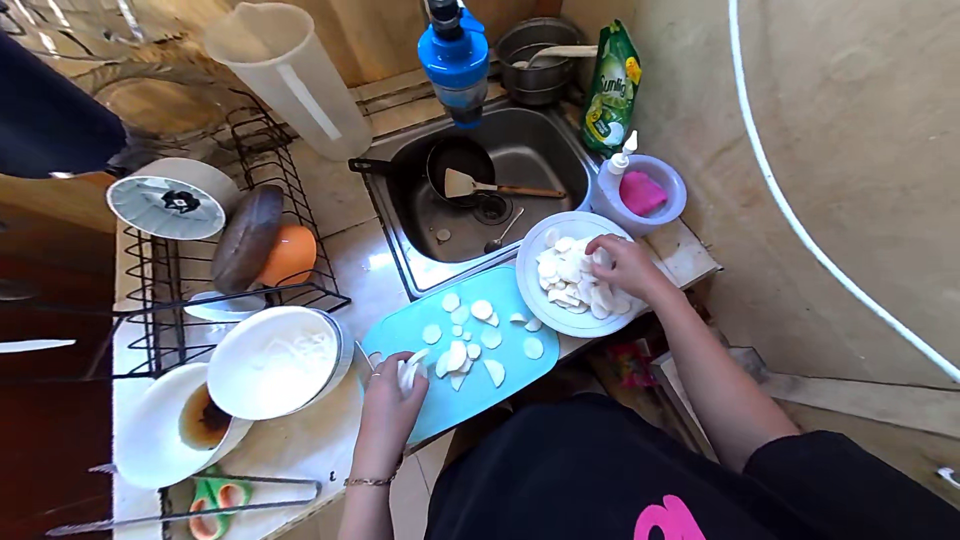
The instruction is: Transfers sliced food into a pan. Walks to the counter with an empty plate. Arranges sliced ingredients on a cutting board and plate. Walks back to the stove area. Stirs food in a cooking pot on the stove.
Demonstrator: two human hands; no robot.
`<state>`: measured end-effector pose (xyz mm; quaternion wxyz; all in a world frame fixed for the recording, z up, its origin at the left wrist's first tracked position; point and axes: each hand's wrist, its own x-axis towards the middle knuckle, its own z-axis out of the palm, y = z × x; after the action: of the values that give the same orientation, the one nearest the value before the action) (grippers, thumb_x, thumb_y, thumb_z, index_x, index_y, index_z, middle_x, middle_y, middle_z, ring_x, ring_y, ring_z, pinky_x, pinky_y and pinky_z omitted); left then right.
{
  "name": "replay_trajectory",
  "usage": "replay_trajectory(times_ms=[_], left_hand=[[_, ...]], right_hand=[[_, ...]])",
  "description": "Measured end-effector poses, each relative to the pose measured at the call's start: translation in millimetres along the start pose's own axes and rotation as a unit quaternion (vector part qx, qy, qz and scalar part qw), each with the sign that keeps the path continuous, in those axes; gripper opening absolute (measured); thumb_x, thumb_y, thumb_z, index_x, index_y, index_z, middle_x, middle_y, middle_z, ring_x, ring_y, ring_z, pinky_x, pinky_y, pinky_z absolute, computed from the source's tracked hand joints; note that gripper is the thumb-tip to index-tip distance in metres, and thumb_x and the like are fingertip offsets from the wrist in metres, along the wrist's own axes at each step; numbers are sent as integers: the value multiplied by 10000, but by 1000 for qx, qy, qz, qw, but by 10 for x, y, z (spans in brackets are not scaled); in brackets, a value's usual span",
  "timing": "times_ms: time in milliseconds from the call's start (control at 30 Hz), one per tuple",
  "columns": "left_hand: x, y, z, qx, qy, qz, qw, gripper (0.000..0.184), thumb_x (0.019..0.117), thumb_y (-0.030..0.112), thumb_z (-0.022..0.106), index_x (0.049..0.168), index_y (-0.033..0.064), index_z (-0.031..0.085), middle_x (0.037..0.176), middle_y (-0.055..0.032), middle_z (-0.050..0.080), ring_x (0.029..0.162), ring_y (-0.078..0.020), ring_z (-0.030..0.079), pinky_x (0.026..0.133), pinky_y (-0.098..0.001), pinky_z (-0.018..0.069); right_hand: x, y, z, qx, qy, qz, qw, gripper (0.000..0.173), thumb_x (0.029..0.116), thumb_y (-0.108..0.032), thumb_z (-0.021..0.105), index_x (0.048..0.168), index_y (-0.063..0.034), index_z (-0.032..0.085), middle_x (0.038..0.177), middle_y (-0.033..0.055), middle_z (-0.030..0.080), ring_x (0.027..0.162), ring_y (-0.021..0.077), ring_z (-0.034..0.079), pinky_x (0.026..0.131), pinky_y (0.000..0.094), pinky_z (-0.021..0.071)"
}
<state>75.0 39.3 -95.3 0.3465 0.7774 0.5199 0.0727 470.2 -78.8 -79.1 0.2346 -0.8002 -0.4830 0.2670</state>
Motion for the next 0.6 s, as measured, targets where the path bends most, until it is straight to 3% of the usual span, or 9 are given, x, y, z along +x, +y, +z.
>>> replay_trajectory(times_ms=[100,167,233,300,367,467,600], left_hand=[[-38,46,-78,-12,19,23,999,389,924,115,630,1254,-89,597,1138,-331,628,1027,-481,632,865,-647,491],[-43,83,-104,-21,32,34,999,405,917,160,613,1248,-74,603,1124,-308,634,994,-449,639,830,-626,502],[-19,143,-113,-26,37,47,998,413,915,193,599,1239,-63,611,1104,-283,643,961,-411,648,806,-596,517],[19,253,-109,-30,30,61,997,406,927,192,598,1247,-59,611,1101,-278,646,961,-395,647,800,-574,516],[82,399,-78,-40,12,82,996,404,933,184,608,1258,-56,611,1141,-278,648,990,-391,656,802,-558,532],[196,733,13,-64,-40,120,990,392,947,154,614,1275,-60,606,1197,-277,632,1038,-371,658,825,-516,558],[437,1263,270,-66,-144,149,976,370,1003,172,606,1305,-42,598,1242,-254,628,1088,-338,656,911,-486,550]], right_hand=[[24,29,-63,23,11,-12,1000,360,916,-46,741,1264,-1,662,1304,246,621,1141,393,650,925,557,561],[60,30,-11,5,-25,-20,999,478,897,-141,797,1341,-49,645,1392,219,588,1239,389,604,1003,571,518],[98,-8,120,-36,-59,-36,997,524,858,-230,843,1339,-104,678,1415,215,578,1280,440,543,1041,624,458],[115,-82,200,-62,-84,-56,993,402,881,-173,808,1266,-118,706,1355,232,589,1224,461,555,1003,625,475],[131,-79,184,-46,-82,-82,992,279,907,-70,737,1184,-59,709,1207,244,637,1102,434,634,931,612,523],[115,22,50,-29,-42,-96,994,150,922,-16,703,1069,12,719,1077,242,688,1033,428,669,903,627,525],[36,90,-96,-16,8,-77,997,184,1011,-88,631,1143,3,721,1071,193,740,994,361,718,916,574,549]])
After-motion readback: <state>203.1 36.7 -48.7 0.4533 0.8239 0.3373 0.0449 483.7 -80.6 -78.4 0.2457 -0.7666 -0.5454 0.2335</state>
